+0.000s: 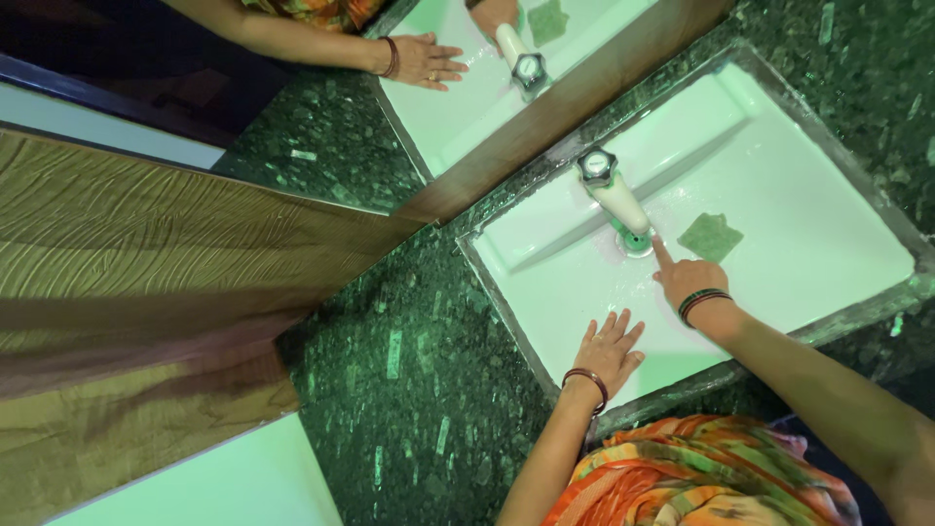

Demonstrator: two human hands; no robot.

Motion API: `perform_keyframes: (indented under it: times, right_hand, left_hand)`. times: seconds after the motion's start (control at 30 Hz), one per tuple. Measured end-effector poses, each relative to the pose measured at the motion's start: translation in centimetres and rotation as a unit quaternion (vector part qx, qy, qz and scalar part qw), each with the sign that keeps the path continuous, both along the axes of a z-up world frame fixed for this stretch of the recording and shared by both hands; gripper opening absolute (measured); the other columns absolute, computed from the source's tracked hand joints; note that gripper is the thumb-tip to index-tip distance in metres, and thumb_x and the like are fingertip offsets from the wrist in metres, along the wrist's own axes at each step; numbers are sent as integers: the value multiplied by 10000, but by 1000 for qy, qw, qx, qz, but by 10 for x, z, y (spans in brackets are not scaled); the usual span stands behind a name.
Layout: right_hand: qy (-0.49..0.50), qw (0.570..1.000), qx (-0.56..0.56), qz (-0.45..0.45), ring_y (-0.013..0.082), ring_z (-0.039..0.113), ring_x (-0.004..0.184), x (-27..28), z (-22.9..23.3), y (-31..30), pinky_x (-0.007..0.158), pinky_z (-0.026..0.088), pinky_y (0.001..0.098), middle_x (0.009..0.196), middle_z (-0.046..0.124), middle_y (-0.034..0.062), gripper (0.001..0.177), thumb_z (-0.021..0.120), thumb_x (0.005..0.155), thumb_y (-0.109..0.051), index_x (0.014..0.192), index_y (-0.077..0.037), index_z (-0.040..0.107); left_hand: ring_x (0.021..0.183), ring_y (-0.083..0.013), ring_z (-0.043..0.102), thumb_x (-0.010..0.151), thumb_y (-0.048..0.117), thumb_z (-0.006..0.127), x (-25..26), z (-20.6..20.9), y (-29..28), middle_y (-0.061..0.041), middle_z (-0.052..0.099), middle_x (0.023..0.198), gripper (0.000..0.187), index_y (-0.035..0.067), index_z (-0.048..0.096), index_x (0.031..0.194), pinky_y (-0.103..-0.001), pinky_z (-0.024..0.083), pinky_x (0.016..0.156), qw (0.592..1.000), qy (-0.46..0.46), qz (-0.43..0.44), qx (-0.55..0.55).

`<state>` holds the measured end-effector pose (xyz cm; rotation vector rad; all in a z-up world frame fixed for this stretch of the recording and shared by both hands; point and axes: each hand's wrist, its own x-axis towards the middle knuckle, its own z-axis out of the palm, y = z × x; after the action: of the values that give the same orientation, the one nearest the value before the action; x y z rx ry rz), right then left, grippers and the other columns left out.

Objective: The person scrubs a white bathroom sink with a green sponge, repeatedly wiping the basin, faucet, and drain area. The person rinses the sponge under running water and continues scrubbing the sink surfaces.

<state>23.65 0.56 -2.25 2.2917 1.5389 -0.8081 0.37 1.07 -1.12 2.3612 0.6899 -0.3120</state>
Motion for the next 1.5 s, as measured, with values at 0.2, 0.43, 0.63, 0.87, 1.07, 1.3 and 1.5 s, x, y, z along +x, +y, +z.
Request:
perform_keyframes:
  times: [0.2, 0.43, 0.63, 0.87, 1.07, 1.3, 1.5]
  right_hand:
    - [0, 1000, 15, -5, 306, 758, 878, 2, -3, 20, 765, 598, 429, 951, 766, 142, 814, 484, 1032, -453, 1689, -179, 88]
    - [26, 999, 15, -40, 310, 747, 944, 2, -30, 16, 796, 590, 447, 1051, 761, 145, 759, 512, 1026, -513, 1633, -227, 156]
    - [84, 995, -11, 55, 303, 731, 996, -9, -14, 31, 836, 575, 446, 1099, 736, 131, 836, 574, 958, -506, 1655, -353, 139]
    - [-22, 991, 127, 19, 251, 669, 1215, 54, 7, -15, 963, 577, 370, 1276, 706, 89, 424, 551, 1045, -517, 1359, -234, 576]
    - [104, 977, 53, 176, 377, 137, 1532, -30, -43, -25, 1245, 145, 449, 1620, 215, 267, 934, 604, 904, -595, 1517, 40, 298]
    - [113, 989, 83, 37, 344, 88, 1554, -25, -19, 3, 1221, 193, 518, 1656, 157, 189, 855, 554, 932, -554, 1586, -93, 251]
    - [6, 994, -67, 84, 328, 145, 1556, -24, 23, -21, 1235, 204, 507, 1687, 142, 204, 1011, 553, 926, -710, 1581, -4, 247]
  left_hand:
    - [1557, -356, 256, 1041, 367, 475, -2, -3, -2, -155, 297, 1684, 566, 148, 432, 1561, -543, 159, 1255, 1000, -15, 11, 1]
    - [1544, -358, 275, 1036, 378, 478, -1, -4, -1, -154, 302, 1679, 573, 157, 425, 1562, -542, 164, 1254, 1000, -10, 8, 5]
    - [1540, -363, 279, 1042, 381, 471, -3, -6, -2, -151, 302, 1684, 578, 161, 413, 1573, -544, 165, 1256, 1000, -12, 8, 2]
    - [1543, -370, 264, 1042, 380, 466, -1, -4, 0, -168, 291, 1680, 577, 150, 408, 1568, -550, 164, 1241, 1000, -12, -4, 10]
    - [1573, -344, 250, 1053, 387, 471, -1, -1, 0, -152, 314, 1684, 516, 158, 466, 1516, -541, 157, 1275, 1000, 9, -2, 0]
    - [1547, -342, 252, 1031, 363, 480, -5, -10, 0, -155, 314, 1664, 561, 142, 435, 1544, -547, 144, 1248, 1000, -3, 6, -23]
    - [1526, -351, 265, 1017, 355, 482, -6, -10, -1, -157, 296, 1660, 568, 158, 441, 1548, -540, 165, 1234, 1000, -13, 10, -16]
